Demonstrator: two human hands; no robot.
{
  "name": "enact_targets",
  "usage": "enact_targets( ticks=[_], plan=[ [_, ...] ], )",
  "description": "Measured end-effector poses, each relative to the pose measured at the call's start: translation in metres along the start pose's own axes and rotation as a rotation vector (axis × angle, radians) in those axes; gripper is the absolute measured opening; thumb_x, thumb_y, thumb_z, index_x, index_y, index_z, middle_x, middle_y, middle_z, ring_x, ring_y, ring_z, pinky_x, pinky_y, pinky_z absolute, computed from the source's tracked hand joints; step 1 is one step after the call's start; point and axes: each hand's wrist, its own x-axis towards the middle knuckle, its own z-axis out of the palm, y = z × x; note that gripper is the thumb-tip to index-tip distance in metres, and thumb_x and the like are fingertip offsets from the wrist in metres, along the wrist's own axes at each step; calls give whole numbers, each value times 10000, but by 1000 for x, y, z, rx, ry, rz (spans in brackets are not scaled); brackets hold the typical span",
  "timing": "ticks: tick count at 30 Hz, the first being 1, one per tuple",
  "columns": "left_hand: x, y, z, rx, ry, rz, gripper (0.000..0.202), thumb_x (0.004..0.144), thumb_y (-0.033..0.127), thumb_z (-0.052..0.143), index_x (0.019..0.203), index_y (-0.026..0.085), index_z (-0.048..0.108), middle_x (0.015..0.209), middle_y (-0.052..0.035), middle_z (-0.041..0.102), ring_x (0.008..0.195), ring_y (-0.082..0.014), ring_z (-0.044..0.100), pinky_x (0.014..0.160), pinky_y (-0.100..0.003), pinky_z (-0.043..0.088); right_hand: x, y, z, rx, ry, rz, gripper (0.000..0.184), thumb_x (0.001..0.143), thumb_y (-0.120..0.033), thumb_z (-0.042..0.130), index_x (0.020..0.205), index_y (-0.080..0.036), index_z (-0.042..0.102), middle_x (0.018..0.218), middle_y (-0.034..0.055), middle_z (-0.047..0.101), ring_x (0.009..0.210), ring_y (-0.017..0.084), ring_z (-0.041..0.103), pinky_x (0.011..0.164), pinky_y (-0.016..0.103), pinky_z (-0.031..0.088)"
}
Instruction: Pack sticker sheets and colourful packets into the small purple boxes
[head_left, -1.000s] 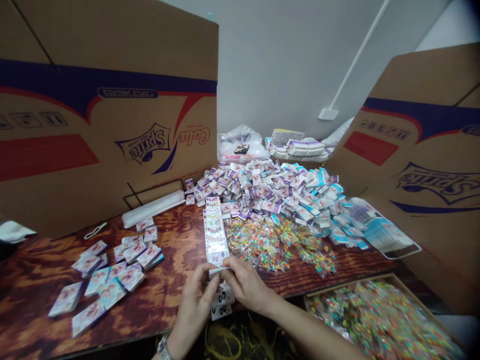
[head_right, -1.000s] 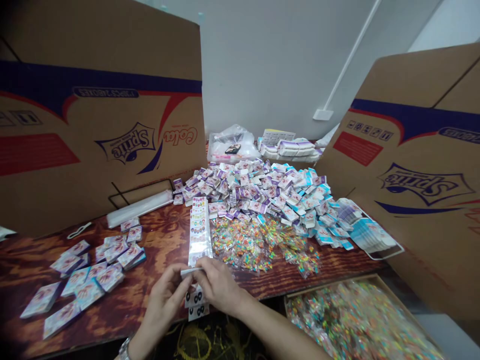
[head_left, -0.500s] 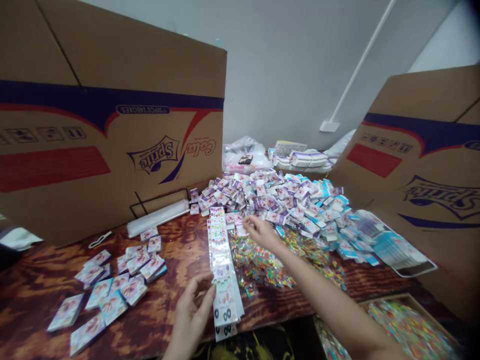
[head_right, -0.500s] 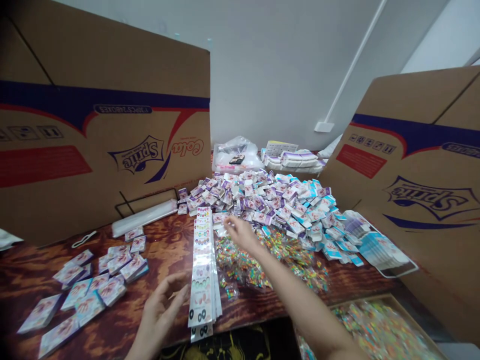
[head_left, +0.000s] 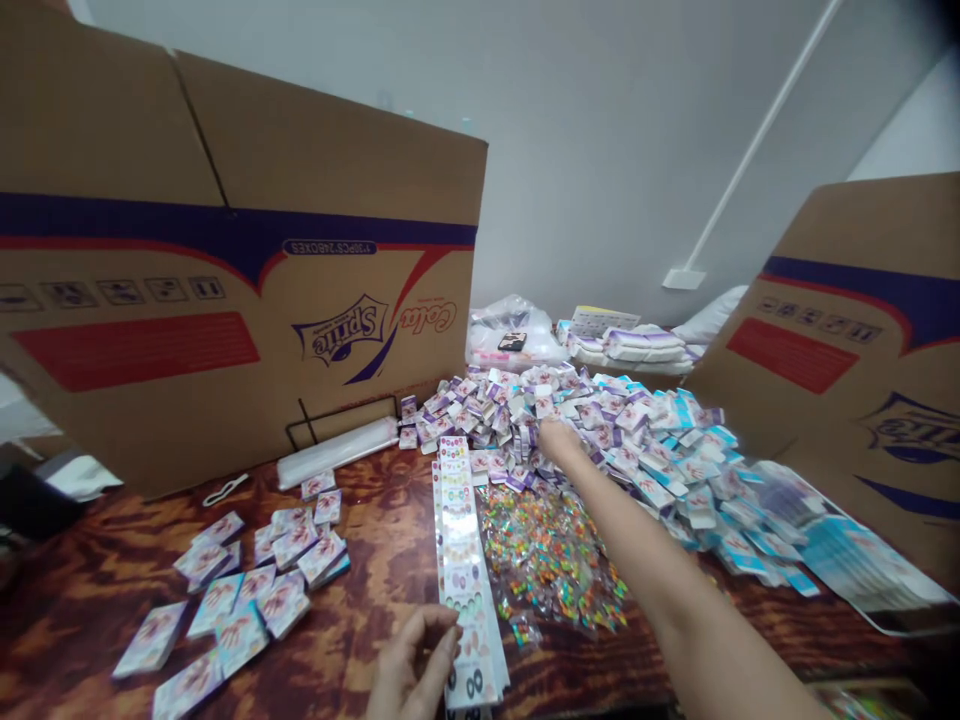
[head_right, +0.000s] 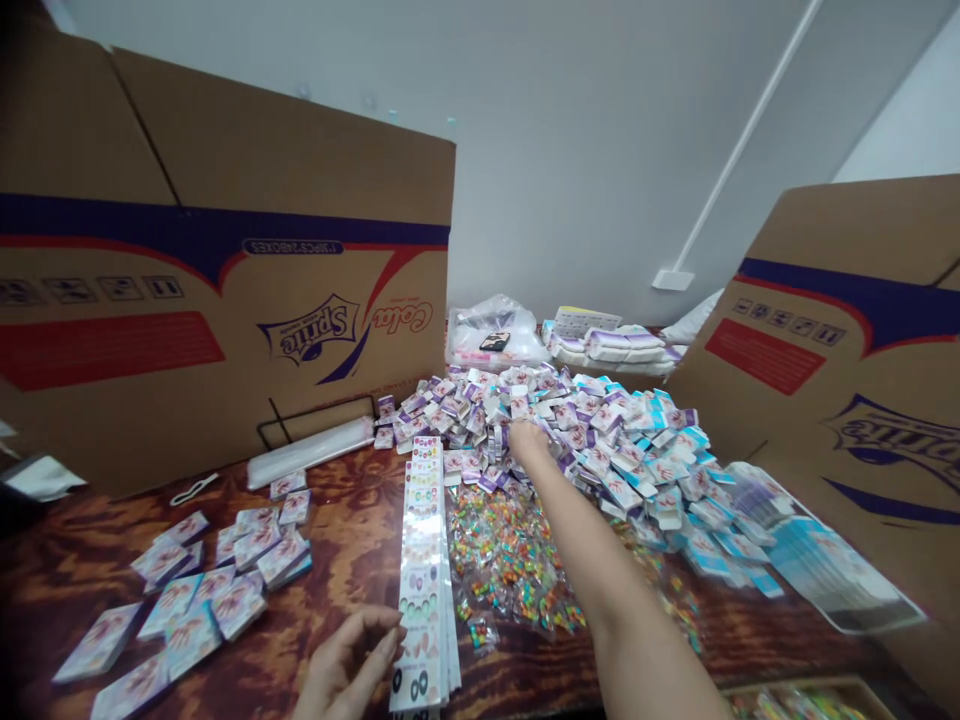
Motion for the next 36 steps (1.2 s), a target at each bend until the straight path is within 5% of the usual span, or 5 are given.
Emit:
enact_targets(
  ticks=[8,17,27,33,36],
  plan=[
    [1,16,-2,357,-14,314,247,878,342,468,1029,182,581,952,-100,650,857,-207,624,739,-302,518,-63,26,-29,164,-10,-162,300,921,-357,439,1109,-157,560,959,108,631,850,204,612,690,296,484],
    [8,18,9,889,43,773,620,824,102,443,1405,123,228,1297,-184,471,1225,-277,421,988,-460,397,-227,-19,38,1287,-637,-464,327,804,-486,579,914,-178,571,653,-27,517,491,70,448,429,177,352],
    [-11,20,-24,310,-205,145,443,814,353,572,1221,202,482,1176,-108,589,1075,-234,563,926,-376,457,-223,33,65,1024,-231,-398,286,862,-445,509,792,-178,585,659,-21,541,543,98,472,506,203,353],
    [-25,37,0,-231,-465,-158,487,671,397,716,1115,230,607,1506,-88,159,1057,-296,530,641,-319,543,-244,15,61,990,-23,-498,176,889,-347,495,891,-203,596,821,16,630,756,151,581,681,251,424],
    [-26,33,0,-323,-458,-234,521,678,373,719,1153,201,592,1355,-140,420,909,-235,562,619,-303,530,-254,-2,64,979,-23,-577,173,891,-339,498,867,-210,610,787,13,637,738,151,590,685,259,429]
  ],
)
